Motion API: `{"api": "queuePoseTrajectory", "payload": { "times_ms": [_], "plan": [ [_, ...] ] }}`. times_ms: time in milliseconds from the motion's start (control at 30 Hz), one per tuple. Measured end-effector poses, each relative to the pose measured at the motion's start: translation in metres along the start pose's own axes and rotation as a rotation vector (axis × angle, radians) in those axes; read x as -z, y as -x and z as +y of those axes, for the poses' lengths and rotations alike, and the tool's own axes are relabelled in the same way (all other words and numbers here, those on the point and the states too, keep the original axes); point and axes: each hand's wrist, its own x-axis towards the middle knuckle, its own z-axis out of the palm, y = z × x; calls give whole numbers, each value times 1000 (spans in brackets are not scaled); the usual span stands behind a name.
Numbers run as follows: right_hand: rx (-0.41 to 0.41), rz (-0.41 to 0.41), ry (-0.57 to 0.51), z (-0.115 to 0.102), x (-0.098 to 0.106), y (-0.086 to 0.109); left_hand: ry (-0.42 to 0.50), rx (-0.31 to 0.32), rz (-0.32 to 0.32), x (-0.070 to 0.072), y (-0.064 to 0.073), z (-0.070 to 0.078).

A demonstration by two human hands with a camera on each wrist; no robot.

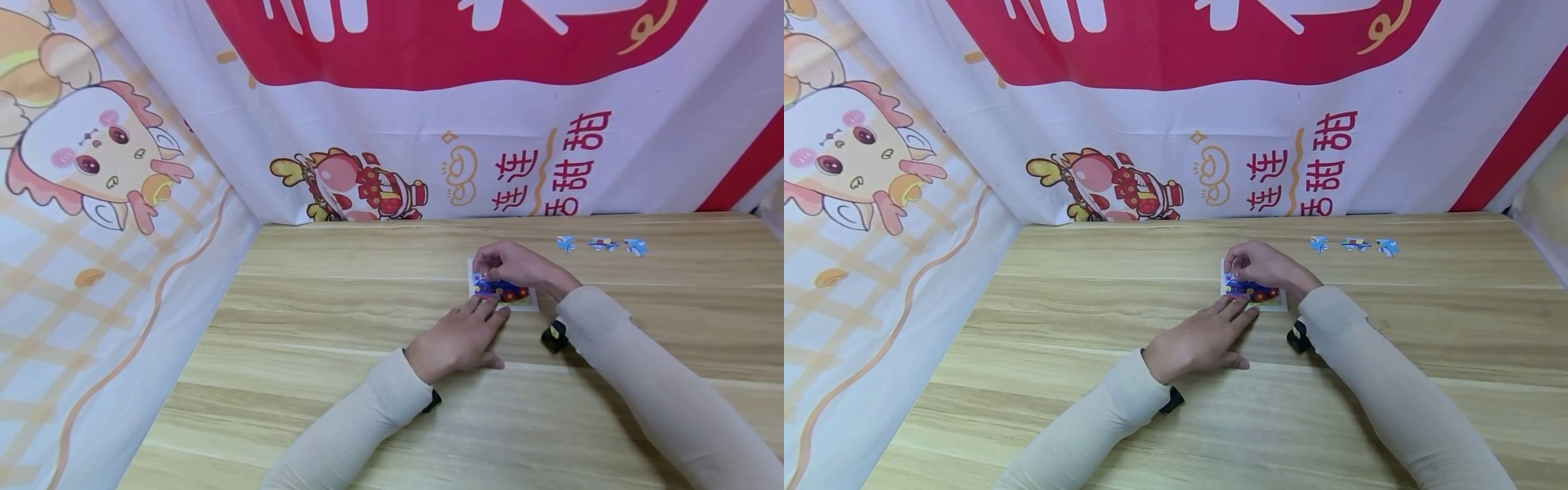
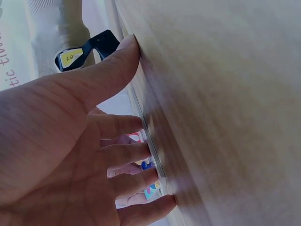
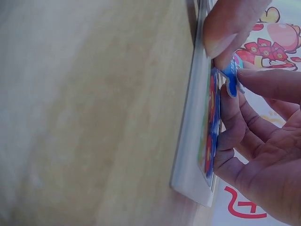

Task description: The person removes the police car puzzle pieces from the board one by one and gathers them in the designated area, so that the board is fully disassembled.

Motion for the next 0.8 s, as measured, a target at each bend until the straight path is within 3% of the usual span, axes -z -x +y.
{"api": "queuePoseTrajectory", "payload": {
  "times_ms": [800],
  "plan": [
    [16, 19, 0, 1, 1, 1, -6, -1, 5, -3, -2, -1]
  ]
}}
